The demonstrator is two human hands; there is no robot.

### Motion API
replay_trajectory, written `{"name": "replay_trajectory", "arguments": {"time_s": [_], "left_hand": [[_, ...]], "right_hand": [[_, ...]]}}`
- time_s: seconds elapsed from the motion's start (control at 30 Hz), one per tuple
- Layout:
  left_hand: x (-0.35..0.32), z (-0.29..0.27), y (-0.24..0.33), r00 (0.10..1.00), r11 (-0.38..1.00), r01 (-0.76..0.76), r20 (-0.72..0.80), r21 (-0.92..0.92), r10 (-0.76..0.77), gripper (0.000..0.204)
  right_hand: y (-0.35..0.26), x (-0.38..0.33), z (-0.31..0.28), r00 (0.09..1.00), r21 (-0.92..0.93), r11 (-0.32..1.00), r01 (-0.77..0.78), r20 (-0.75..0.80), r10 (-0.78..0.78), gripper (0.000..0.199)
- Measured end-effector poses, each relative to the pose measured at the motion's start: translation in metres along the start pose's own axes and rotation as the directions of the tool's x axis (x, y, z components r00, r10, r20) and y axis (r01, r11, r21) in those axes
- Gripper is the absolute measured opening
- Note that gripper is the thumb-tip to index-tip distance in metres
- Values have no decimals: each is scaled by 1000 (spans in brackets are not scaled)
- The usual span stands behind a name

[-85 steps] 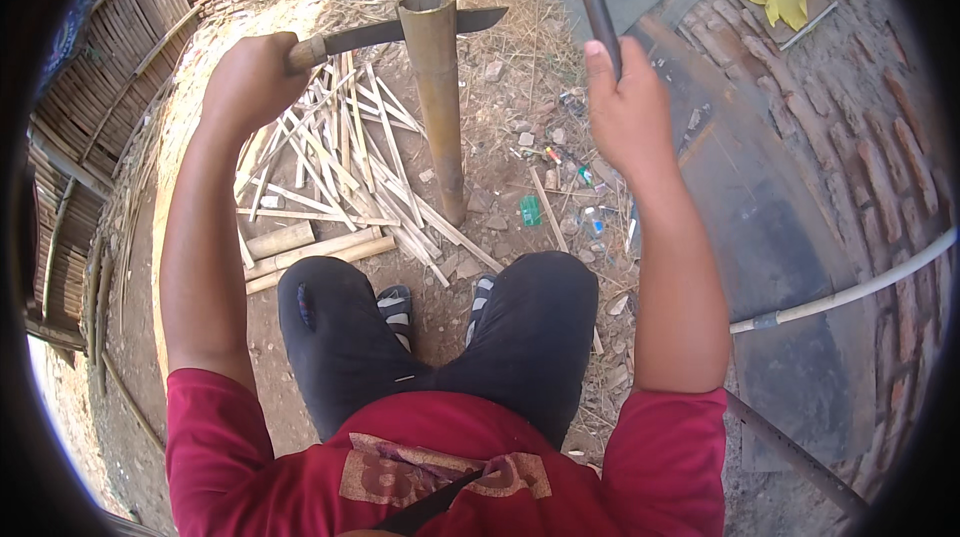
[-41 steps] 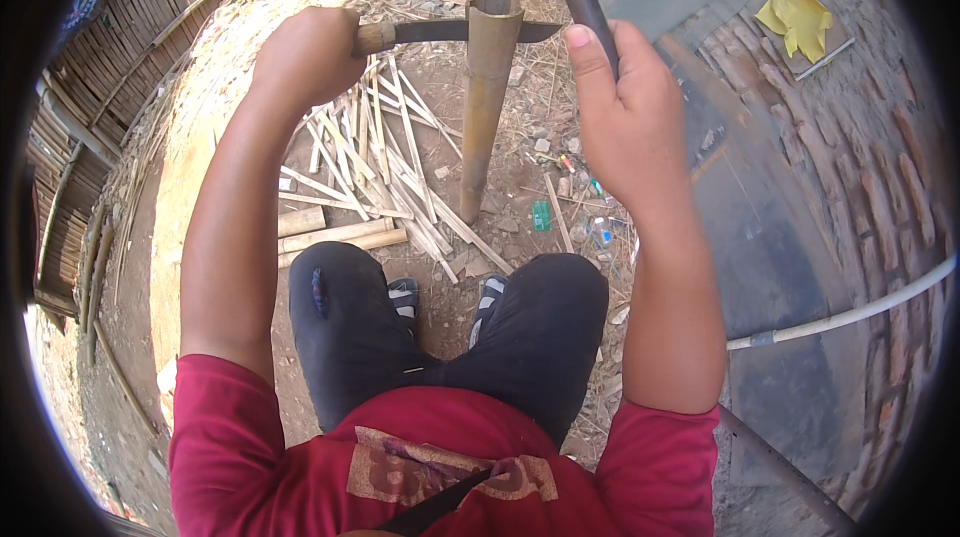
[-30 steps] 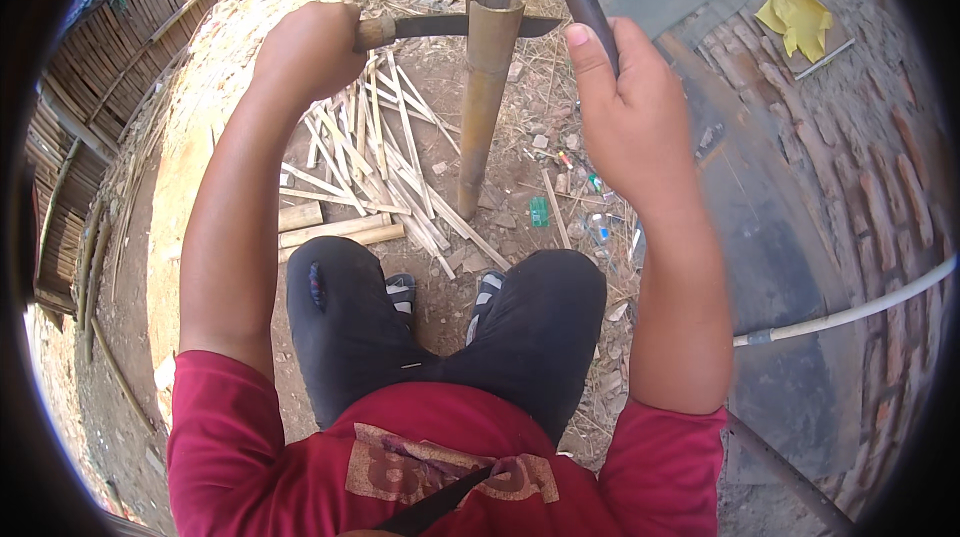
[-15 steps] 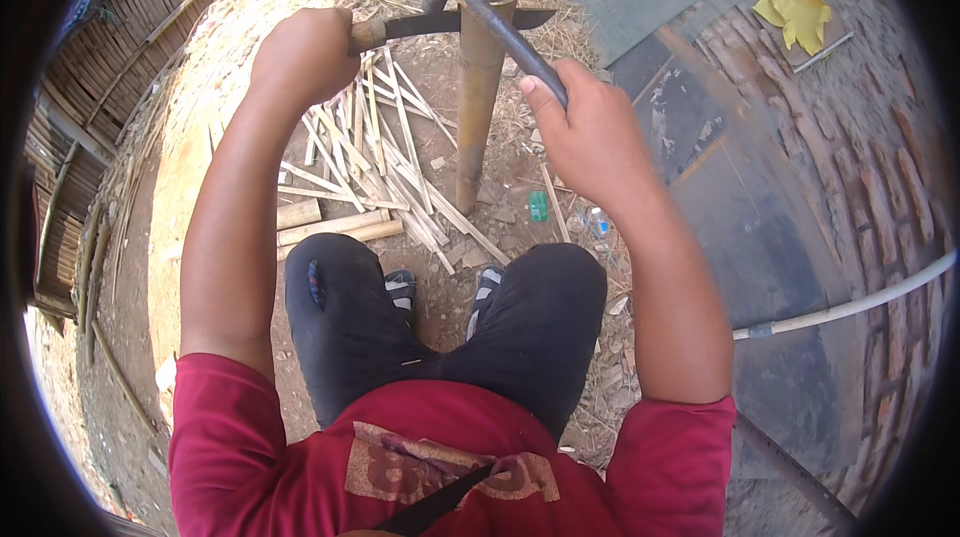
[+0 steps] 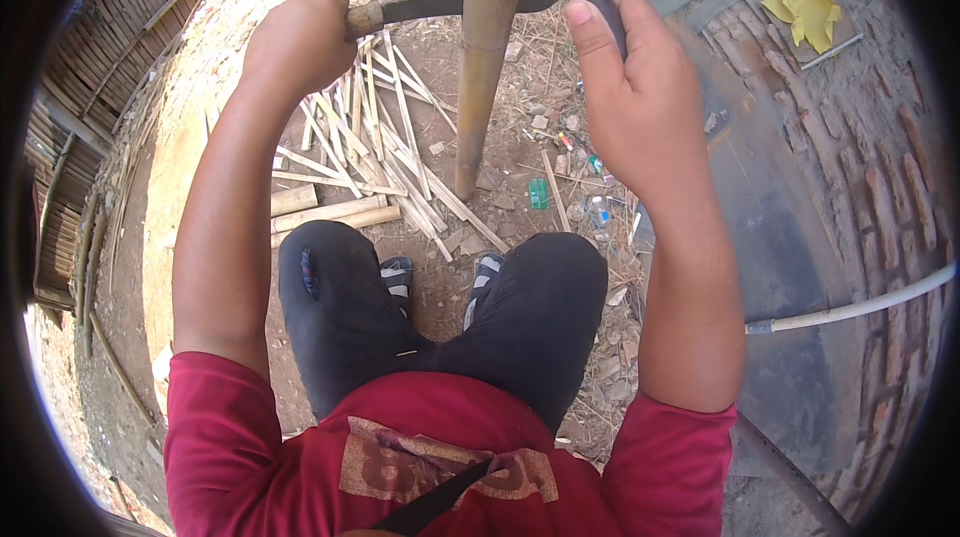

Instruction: The person splits a vertical bamboo pole into several thin strips by hammering a machete into the top of the pole and prying the wood apart.

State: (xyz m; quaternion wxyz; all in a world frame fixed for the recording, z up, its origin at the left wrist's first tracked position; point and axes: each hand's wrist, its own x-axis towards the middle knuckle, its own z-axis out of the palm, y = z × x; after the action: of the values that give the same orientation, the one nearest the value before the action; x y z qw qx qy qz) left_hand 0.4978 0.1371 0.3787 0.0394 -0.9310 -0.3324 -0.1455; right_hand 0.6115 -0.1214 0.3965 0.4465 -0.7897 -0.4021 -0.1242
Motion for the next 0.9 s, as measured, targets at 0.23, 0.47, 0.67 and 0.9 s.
{"name": "replay_trajectory", "arguments": {"time_s": [0.23, 0.47, 0.67, 0.9], "left_hand": [[1, 7, 4, 1000, 1000, 5, -28, 7, -5, 19], [0, -2, 16, 1000, 1000, -10, 17, 9, 9, 23], [-1, 11, 4, 1000, 1000, 0, -18, 4, 0, 23], [1, 17, 6, 998, 999, 42, -46, 4, -42, 20]], "right_hand": [[24, -13, 13, 982, -176, 983, 50, 189, -17, 39], [25, -19, 25, 991, -118, 989, 95, 104, -83, 41], [9, -3, 8, 997, -72, 996, 47, 61, -42, 40], [24, -13, 18, 986, -127, 991, 39, 164, -18, 40]]}}
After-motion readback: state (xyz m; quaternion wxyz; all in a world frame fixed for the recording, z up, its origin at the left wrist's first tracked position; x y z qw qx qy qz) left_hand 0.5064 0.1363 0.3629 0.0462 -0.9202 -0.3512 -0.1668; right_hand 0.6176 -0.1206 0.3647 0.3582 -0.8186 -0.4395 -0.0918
